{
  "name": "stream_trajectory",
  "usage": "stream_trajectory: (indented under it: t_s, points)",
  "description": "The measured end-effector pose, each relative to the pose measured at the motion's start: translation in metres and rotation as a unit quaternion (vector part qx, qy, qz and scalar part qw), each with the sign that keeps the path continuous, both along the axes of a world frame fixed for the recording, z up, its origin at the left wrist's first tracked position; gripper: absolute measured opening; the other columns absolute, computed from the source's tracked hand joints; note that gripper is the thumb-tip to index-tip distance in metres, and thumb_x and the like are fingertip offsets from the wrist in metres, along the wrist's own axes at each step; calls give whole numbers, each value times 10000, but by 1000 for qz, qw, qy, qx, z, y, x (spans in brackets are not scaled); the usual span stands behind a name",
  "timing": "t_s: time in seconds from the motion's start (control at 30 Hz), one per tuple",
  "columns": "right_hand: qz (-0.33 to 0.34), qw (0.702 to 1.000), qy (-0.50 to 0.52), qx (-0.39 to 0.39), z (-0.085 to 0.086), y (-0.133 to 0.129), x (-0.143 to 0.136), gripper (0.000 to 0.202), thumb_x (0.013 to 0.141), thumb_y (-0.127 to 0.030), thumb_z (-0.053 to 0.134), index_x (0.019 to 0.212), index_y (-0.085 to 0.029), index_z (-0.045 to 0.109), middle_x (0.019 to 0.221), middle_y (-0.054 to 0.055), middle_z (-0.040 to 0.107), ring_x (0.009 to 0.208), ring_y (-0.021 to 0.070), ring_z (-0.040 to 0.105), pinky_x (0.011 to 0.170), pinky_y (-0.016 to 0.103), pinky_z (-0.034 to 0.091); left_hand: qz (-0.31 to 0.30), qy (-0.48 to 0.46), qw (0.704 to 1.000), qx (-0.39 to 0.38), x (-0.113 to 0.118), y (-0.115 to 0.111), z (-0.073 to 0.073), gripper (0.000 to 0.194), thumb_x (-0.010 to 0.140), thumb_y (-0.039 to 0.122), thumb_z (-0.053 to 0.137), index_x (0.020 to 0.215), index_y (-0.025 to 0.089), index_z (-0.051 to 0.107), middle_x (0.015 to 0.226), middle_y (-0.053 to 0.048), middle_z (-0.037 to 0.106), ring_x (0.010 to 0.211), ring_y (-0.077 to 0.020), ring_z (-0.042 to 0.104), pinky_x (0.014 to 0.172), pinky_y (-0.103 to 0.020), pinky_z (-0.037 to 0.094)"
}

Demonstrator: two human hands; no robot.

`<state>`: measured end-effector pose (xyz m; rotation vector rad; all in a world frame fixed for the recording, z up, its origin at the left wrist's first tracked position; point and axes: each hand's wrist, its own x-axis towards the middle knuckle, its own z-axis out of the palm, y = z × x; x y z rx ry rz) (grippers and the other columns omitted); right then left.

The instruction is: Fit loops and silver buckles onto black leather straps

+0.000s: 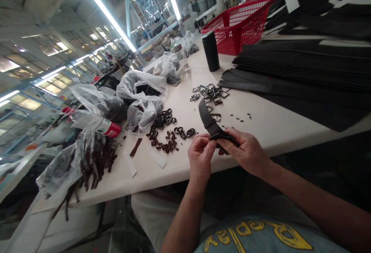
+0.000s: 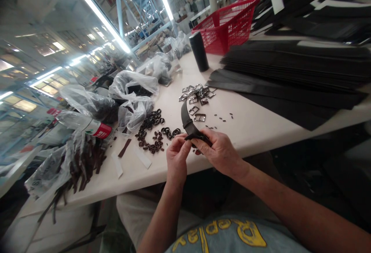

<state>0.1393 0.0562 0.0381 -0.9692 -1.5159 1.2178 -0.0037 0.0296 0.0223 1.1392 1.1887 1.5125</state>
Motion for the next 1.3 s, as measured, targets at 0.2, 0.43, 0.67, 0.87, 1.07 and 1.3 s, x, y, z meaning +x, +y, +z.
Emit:
stream_trajectory:
  t_s: [0.2,0.43,0.67,0.87,1.07,1.3]
  points:
    - [-6,999,-3,39,3,-4,0,209,898,-381,602,799,-203,649,610,1,669,502,145,635,497,246,492,-25,-230,967,-104,10,12,12,499,789,641,700,1038,208,689,1035,-80,742,867,-207,696,737,-311,546]
    - [6,997,-67,26,-9,-3,3,225,888,-381,587,812,-188,673,572,0,655,478,163,635,491,272,476,-36,-267,958,-97,20,11,28,392,834,577,691,949,209,758,1047,-85,780,1016,-241,724,971,-391,540]
    - [-9,995,-90,47,-11,-1,4,226,895,-355,568,871,-169,694,628,11,687,509,160,649,532,269,488,-41,-168,985,-9,28,3,11,235,879,399,705,989,202,771,1066,-56,778,1029,-180,693,970,-293,509]
    - [-21,982,-136,126,-9,-1,5,234,914,-324,552,919,-161,721,714,50,726,584,176,669,560,269,484,-85,-177,980,-8,29,5,13,270,946,398,599,987,182,756,1041,-72,784,1034,-205,696,964,-335,529]
    - [-31,978,-127,159,-6,-5,4,227,925,-282,545,996,-163,725,729,43,724,639,177,679,567,258,476,-87,-166,982,27,34,3,18,244,938,352,595,990,181,761,1082,-71,780,1110,-229,684,1042,-361,493]
    - [-42,972,-166,162,-3,-7,0,215,916,-319,562,828,-178,698,666,33,693,593,162,638,576,259,455,-49,-200,978,-23,28,-3,9,410,915,490,625,1186,189,690,1103,-87,772,1065,-220,705,992,-353,515]
